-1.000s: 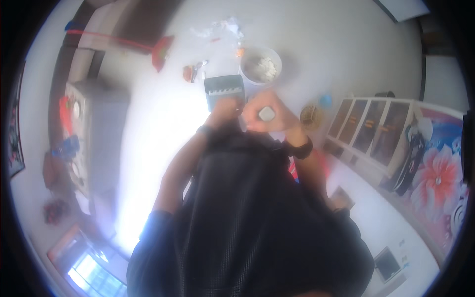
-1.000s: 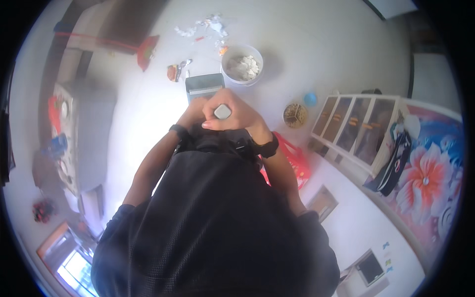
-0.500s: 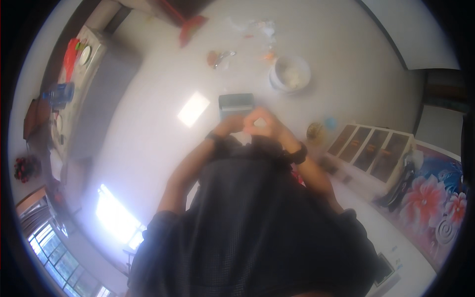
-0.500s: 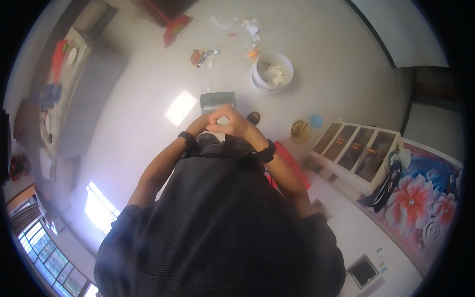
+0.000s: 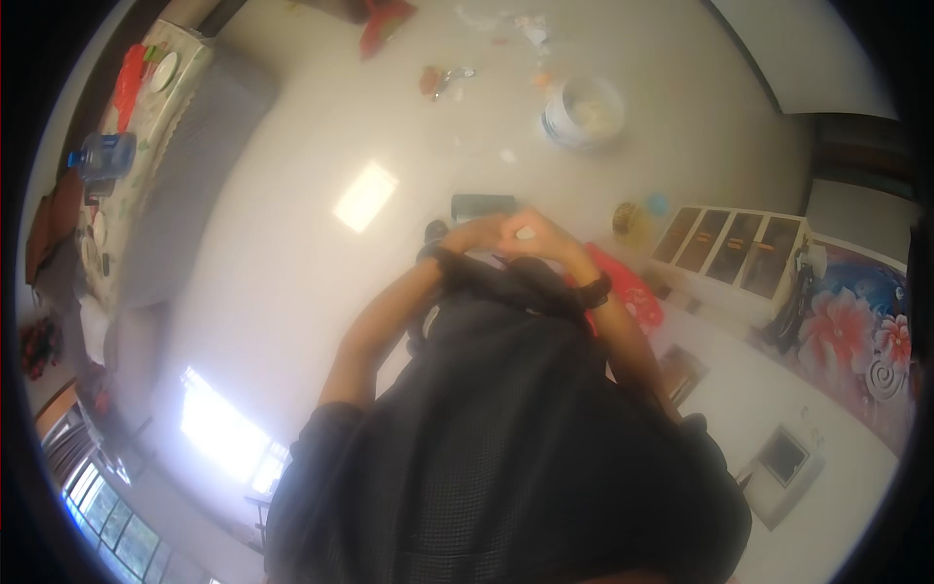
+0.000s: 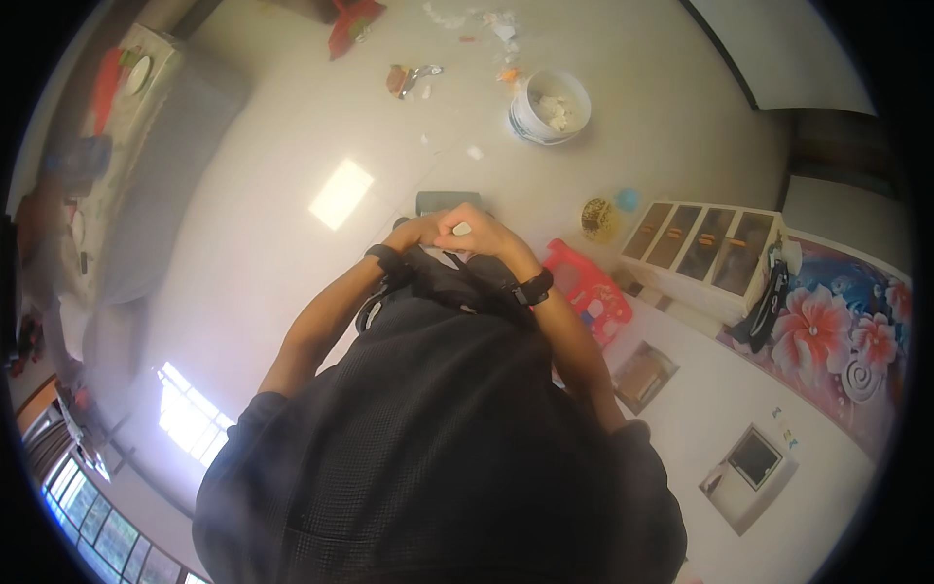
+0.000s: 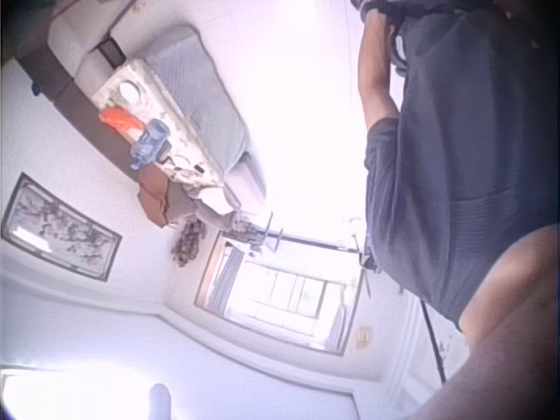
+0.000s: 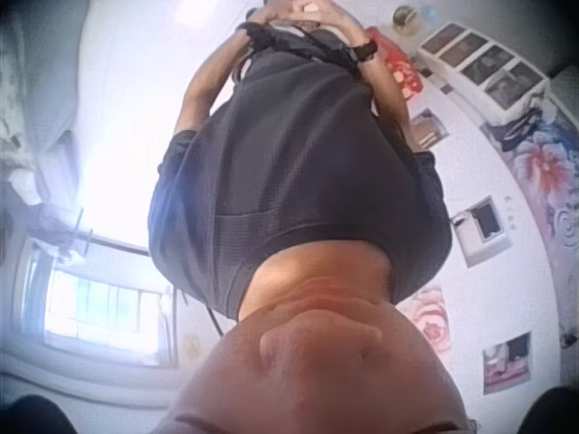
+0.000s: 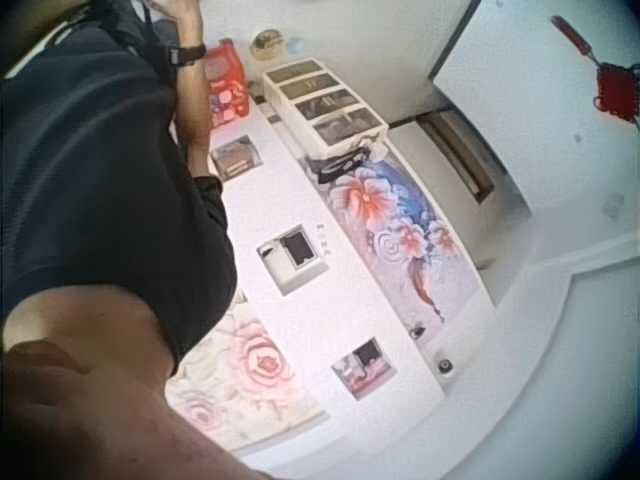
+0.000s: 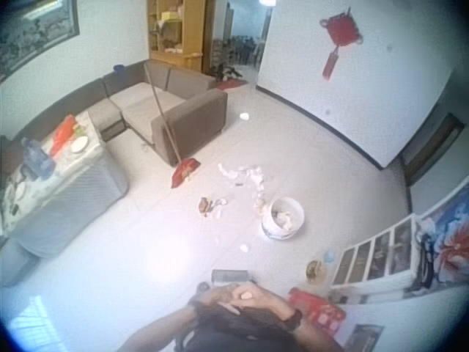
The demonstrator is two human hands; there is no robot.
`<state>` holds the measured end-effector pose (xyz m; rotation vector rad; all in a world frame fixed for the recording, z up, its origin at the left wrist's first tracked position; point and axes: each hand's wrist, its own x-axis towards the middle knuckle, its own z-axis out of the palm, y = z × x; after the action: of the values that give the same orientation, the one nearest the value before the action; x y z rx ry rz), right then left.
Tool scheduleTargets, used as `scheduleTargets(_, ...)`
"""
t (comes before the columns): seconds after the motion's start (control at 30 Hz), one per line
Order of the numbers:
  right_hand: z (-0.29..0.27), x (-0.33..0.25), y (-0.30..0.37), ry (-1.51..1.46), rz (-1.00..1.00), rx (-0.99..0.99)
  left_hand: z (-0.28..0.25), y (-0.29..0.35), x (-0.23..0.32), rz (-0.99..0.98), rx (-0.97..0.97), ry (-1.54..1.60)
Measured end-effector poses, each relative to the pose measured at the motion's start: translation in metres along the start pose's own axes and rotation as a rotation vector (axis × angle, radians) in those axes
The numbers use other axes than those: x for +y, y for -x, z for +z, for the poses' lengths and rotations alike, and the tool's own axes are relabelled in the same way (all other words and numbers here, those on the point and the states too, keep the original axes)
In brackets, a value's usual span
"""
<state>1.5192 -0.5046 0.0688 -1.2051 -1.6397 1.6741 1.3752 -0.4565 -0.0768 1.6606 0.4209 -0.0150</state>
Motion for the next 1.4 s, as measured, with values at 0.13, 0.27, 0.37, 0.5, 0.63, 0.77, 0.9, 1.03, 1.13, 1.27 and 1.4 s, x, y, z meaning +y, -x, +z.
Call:
scheduleTargets(0.13,0.012,-0.005,0.001,-0.124,0.106,-0.080,0.002,0.012,-0.011,-0.079,-0.109,-0.072)
scheduleTargets(0.27,0.021,-0.018,-0.006,0.002,-0.079,-0.074,-0.001,0.025,-0.012,-0.090,-0.121,-0.034)
scheduleTargets(0.37,0.024,-0.027,-0.012,0.016,-0.037,-0.109,-0.011,0.033,-0.008,-0.108,-0.117,0.002)
scheduleTargets(0.5,0.024,-0.018,-0.027,-0.002,-0.039,-0.085,-0.030,0.041,0.002,-0.152,-0.111,0.045)
scheduleTargets(0.63,0.026,-0.011,-0.049,0.015,-0.145,-0.096,-0.048,0.062,0.000,-0.175,-0.043,0.201)
scheduleTargets(0.77,0.032,-0.009,-0.074,0.006,-0.204,-0.092,-0.057,0.082,0.008,-0.209,0.147,0.376)
scheduleTargets(0.9,0.038,-0.013,-0.103,0.028,-0.112,-0.125,-0.064,0.101,0.024,-0.205,0.358,0.497)
scheduleTargets(1.03,0.042,-0.016,-0.129,0.068,-0.031,-0.106,-0.090,0.114,0.028,-0.130,0.411,0.456)
scheduleTargets(1.13,0.040,-0.025,-0.150,0.118,-0.084,-0.017,-0.115,0.118,0.022,-0.074,0.416,0.440)
scheduleTargets(1.27,0.030,-0.040,-0.176,0.079,-0.120,0.073,-0.151,0.111,0.012,-0.049,0.460,0.451)
scheduleTargets(1.4,0.019,-0.036,-0.207,0.080,-0.166,0.096,-0.183,0.102,-0.001,-0.057,0.504,0.354)
